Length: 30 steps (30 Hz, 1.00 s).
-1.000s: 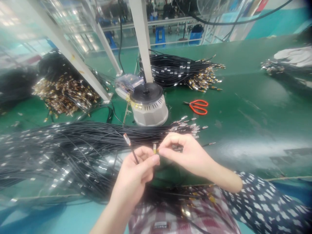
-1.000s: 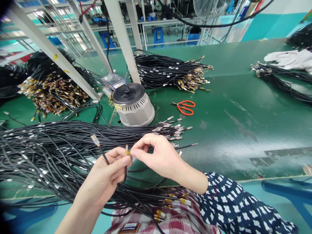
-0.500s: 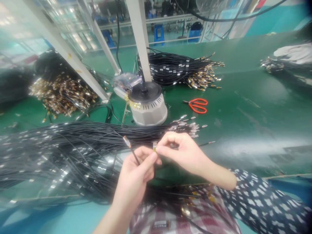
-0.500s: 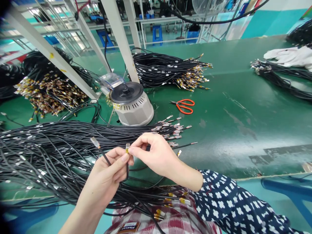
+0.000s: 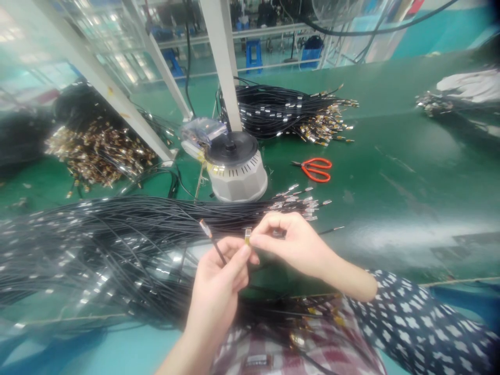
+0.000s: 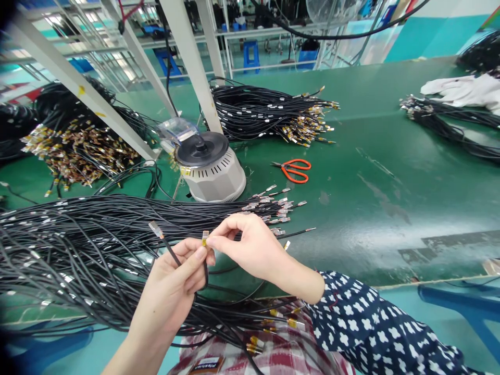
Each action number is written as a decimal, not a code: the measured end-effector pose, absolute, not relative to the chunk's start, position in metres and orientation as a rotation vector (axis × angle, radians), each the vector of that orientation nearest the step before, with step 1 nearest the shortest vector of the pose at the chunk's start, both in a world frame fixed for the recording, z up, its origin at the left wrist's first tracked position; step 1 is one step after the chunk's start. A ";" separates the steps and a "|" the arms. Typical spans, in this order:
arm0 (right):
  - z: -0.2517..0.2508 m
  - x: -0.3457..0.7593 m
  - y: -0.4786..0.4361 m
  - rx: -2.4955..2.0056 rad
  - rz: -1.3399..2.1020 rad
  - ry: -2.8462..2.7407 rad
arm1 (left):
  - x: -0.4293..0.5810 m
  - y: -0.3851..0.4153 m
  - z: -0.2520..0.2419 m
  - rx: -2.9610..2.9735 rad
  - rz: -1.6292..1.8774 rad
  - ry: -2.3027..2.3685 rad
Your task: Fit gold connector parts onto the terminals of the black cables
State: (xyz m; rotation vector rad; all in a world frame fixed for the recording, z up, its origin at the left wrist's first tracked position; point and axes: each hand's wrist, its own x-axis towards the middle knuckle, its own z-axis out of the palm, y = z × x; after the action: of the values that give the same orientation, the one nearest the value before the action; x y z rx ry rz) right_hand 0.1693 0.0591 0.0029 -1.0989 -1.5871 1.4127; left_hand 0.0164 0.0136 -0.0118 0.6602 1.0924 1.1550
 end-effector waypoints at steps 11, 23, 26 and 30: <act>0.002 0.167 0.053 -1.071 1.287 -1.552 | 0.012 0.016 -0.010 0.767 1.095 1.143; -0.005 0.183 0.079 -0.584 1.680 -1.680 | 0.001 0.024 -0.014 0.610 0.800 0.814; -0.004 0.184 0.085 -0.694 1.751 -1.586 | 0.006 0.023 -0.016 0.629 0.811 0.851; -0.003 0.176 0.086 -0.966 1.638 -1.401 | 0.015 0.019 -0.016 0.676 0.819 0.865</act>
State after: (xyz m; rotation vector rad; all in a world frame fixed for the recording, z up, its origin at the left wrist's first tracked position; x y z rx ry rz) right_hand 0.1761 0.0863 -0.0034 -0.9661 -1.4015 1.6384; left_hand 0.0152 0.0187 -0.0162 0.6755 0.8649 0.8192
